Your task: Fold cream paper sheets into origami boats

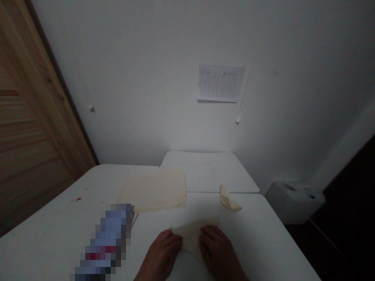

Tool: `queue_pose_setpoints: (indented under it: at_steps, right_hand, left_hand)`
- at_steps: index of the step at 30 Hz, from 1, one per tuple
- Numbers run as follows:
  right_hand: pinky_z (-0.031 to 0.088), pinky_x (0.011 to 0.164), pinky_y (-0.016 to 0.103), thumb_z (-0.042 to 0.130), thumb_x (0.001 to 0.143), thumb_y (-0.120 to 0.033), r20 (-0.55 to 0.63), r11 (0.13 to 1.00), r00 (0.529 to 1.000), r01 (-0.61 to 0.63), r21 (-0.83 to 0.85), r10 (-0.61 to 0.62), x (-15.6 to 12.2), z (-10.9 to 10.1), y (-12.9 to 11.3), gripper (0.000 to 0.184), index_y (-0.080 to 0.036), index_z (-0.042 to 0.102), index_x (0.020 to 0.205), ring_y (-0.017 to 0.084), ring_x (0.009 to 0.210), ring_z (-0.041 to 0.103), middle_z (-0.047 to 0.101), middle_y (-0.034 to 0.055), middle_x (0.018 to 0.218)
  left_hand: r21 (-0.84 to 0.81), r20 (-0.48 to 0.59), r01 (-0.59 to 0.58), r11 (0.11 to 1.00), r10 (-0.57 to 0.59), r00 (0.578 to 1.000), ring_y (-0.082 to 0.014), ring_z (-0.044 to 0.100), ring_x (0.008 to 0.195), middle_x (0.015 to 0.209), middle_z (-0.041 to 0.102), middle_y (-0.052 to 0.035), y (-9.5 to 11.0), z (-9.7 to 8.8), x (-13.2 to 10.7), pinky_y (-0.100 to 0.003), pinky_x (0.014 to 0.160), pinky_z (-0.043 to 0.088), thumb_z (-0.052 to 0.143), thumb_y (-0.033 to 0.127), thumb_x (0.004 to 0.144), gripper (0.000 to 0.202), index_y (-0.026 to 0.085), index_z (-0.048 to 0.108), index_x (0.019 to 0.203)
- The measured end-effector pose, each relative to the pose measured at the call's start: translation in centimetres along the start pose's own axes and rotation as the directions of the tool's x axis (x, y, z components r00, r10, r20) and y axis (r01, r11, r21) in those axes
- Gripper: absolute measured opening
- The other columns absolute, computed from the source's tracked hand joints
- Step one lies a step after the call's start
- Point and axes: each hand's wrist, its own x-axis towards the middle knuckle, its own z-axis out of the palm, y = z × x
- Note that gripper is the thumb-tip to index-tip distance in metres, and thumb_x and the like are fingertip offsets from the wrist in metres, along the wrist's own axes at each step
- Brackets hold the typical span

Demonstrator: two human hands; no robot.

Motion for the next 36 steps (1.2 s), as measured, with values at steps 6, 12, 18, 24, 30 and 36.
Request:
queue_pose_setpoints:
  at_steps: [6, 12, 18, 24, 30, 36]
  right_hand:
    - [0.046, 0.098, 0.036, 0.058, 0.079, -0.003, 0.040, 0.998, 0.998, 0.057, 0.016, -0.057, -0.2, 0.4, 0.0, 0.034, -0.026, 0.066, 0.102, 0.022, 0.113, 0.054, 0.061, 0.0029, 0.123]
    - [0.044, 0.099, 0.038, 0.058, 0.077, -0.002, -0.001, 0.997, 0.997, 0.080, -0.017, -0.080, -0.4, 0.6, -0.1, 0.034, -0.024, 0.066, 0.102, 0.023, 0.112, 0.053, 0.062, 0.0039, 0.123]
    - [0.047, 0.094, 0.030, 0.062, 0.079, -0.006, -0.018, 0.996, 0.996, 0.087, -0.009, -0.087, -0.5, 1.0, -0.1, 0.029, -0.022, 0.066, 0.102, 0.019, 0.101, 0.058, 0.067, 0.0025, 0.108]
    - [0.045, 0.097, 0.031, 0.058, 0.079, -0.005, -0.026, 0.998, 0.998, 0.055, -0.017, -0.056, -0.6, 0.7, -0.2, 0.036, -0.023, 0.065, 0.110, 0.019, 0.104, 0.058, 0.067, 0.0027, 0.111]
    - [0.045, 0.097, 0.033, 0.057, 0.080, -0.005, -0.024, 0.997, 0.997, 0.071, -0.004, -0.071, -0.5, 0.4, -0.3, 0.040, -0.024, 0.063, 0.114, 0.020, 0.104, 0.057, 0.066, 0.0017, 0.115]
    - [0.045, 0.095, 0.036, 0.056, 0.084, -0.010, -0.009, 0.995, 0.997, 0.082, -0.054, -0.083, -0.5, 0.5, -0.5, 0.030, -0.024, 0.063, 0.110, 0.022, 0.105, 0.057, 0.066, 0.0030, 0.114]
  left_hand:
    - [-0.026, -0.041, 0.030, 0.999, -0.031, 0.999, -0.0180, 0.066, 0.074, 0.081, 0.070, -0.0012, 0.1, -0.1, 0.6, -0.031, 0.077, 0.055, 0.041, 0.016, 0.095, 0.024, 0.023, 0.063, 0.088]
    - [-0.082, -0.028, 0.054, 0.995, -0.057, 0.998, -0.0160, 0.065, 0.072, 0.076, 0.067, 0.0005, 0.0, -0.2, 0.9, -0.031, 0.083, 0.052, 0.041, 0.017, 0.096, 0.024, 0.024, 0.061, 0.086]
    - [-0.071, -0.027, 0.076, 0.995, -0.078, 0.997, -0.0167, 0.065, 0.073, 0.077, 0.066, 0.0003, 0.3, -0.3, 0.9, -0.032, 0.083, 0.053, 0.043, 0.017, 0.095, 0.022, 0.024, 0.061, 0.085]
    - [-0.045, 0.001, 0.038, 0.998, -0.038, 0.999, -0.0171, 0.067, 0.078, 0.085, 0.069, -0.0009, 0.4, -0.4, 0.7, -0.035, 0.089, 0.052, 0.042, 0.012, 0.093, 0.023, 0.024, 0.062, 0.091]
    - [-0.010, -0.035, 0.022, 1.000, -0.022, 0.999, -0.0175, 0.069, 0.084, 0.096, 0.072, -0.0012, 0.1, -0.5, -0.5, -0.037, 0.094, 0.051, 0.044, 0.008, 0.089, 0.027, 0.025, 0.062, 0.099]
    - [0.013, -0.093, 0.007, 1.000, -0.005, 0.996, -0.0169, 0.069, 0.080, 0.093, 0.073, -0.0029, 0.1, -0.6, -0.6, -0.033, 0.088, 0.054, 0.042, 0.011, 0.091, 0.025, 0.024, 0.062, 0.099]
